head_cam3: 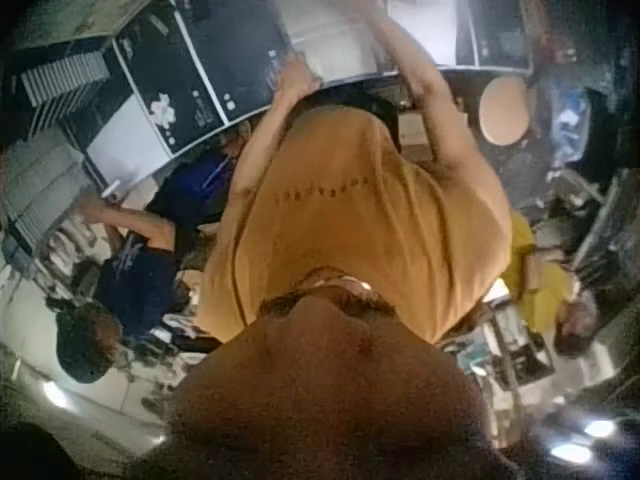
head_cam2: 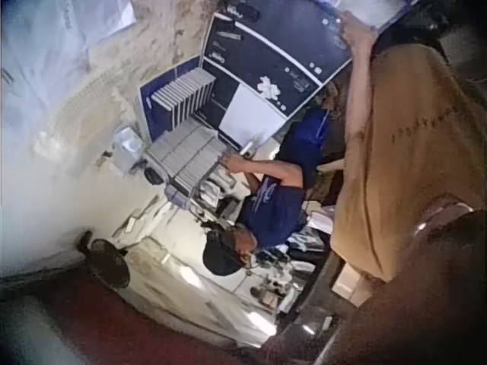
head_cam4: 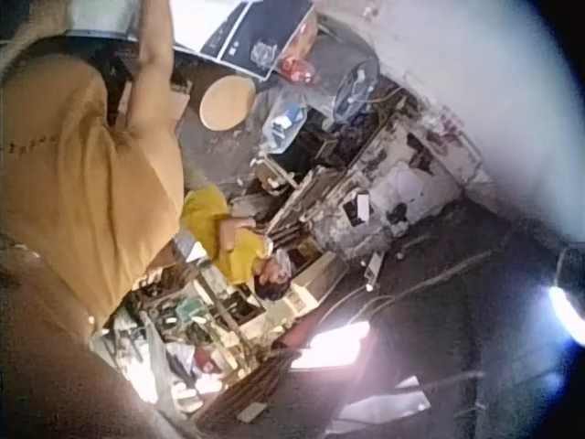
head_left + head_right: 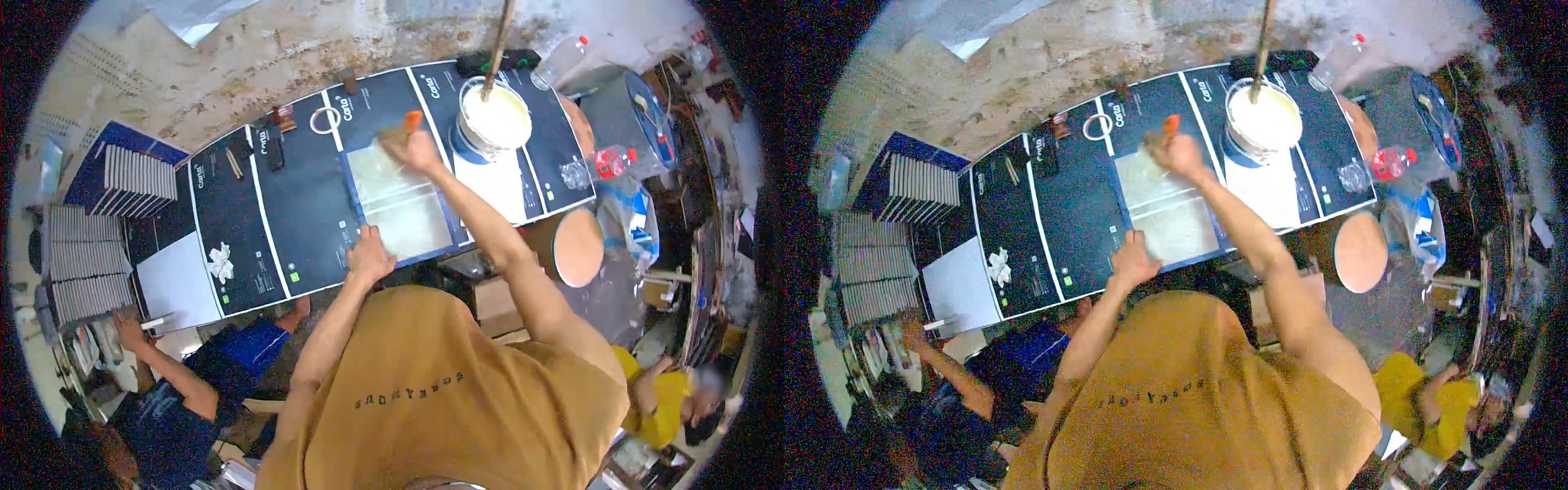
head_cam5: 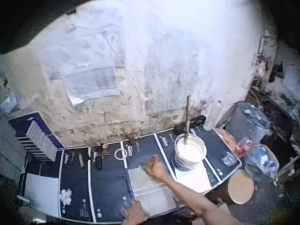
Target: The person applies adhesive to paper sheets using a brush and stacks the treated sheets onto a pile.
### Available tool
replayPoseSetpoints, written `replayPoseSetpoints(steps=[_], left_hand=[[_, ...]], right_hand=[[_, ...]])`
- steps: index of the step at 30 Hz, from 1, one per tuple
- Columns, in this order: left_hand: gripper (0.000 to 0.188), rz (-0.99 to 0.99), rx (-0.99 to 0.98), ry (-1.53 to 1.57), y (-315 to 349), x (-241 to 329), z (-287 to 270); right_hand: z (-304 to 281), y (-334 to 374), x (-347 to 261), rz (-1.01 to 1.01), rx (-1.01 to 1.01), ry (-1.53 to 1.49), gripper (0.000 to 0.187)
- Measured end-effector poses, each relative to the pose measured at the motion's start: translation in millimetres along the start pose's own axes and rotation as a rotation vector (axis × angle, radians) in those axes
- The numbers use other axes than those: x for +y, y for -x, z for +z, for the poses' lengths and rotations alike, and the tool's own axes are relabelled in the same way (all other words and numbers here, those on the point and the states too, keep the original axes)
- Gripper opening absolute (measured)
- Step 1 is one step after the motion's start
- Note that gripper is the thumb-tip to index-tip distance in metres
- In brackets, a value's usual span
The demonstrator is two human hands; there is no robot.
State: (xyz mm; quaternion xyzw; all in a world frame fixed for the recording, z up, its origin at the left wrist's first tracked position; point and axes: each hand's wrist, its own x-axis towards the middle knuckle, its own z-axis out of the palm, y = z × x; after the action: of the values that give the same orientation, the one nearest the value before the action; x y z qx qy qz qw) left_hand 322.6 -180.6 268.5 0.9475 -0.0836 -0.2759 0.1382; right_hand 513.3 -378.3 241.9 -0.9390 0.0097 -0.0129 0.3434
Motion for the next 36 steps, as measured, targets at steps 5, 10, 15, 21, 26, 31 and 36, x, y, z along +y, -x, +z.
replayPoseSetpoints(steps=[5, 10, 15, 21, 26, 31, 36], left_hand=[[0.080, -0.062, 0.023, 0.080, 6.3, 10.4, 1.8], [0.081, -0.083, 0.114, 0.175, 5.5, 21.8, 4.5], [0.081, -0.204, 0.021, 0.253, 8.2, 28.9, -4.1], [0.081, -0.198, 0.141, 0.153, 5.9, 28.4, 15.7], [0.081, -0.262, 0.035, 0.228, 9.2, 34.6, -6.5], [0.078, -0.206, 0.090, 0.235, 3.0, 16.9, 26.3], [0.086, -0.167, 0.091, 0.083, 1.5, 14.2, 27.5]], right_hand=[[-69.8, -31.9, 20.5, -0.173, 0.256, -0.051, 0.028], [-67.1, -13.7, 67.7, -0.689, -0.219, 0.004, 0.028], [-92.2, -52.3, 30.3, -0.624, -0.023, 0.260, 0.022], [-1.9, -107.7, -32.1, -0.592, -0.719, 0.294, 0.019], [11.5, -132.6, -76.2, -0.932, -0.383, 0.004, 0.019], [-29.5, -28.9, -65.2, -1.253, -0.512, 0.229, 0.016], [-74.9, 29.5, -0.8, -1.222, -0.814, 0.443, 0.013]])
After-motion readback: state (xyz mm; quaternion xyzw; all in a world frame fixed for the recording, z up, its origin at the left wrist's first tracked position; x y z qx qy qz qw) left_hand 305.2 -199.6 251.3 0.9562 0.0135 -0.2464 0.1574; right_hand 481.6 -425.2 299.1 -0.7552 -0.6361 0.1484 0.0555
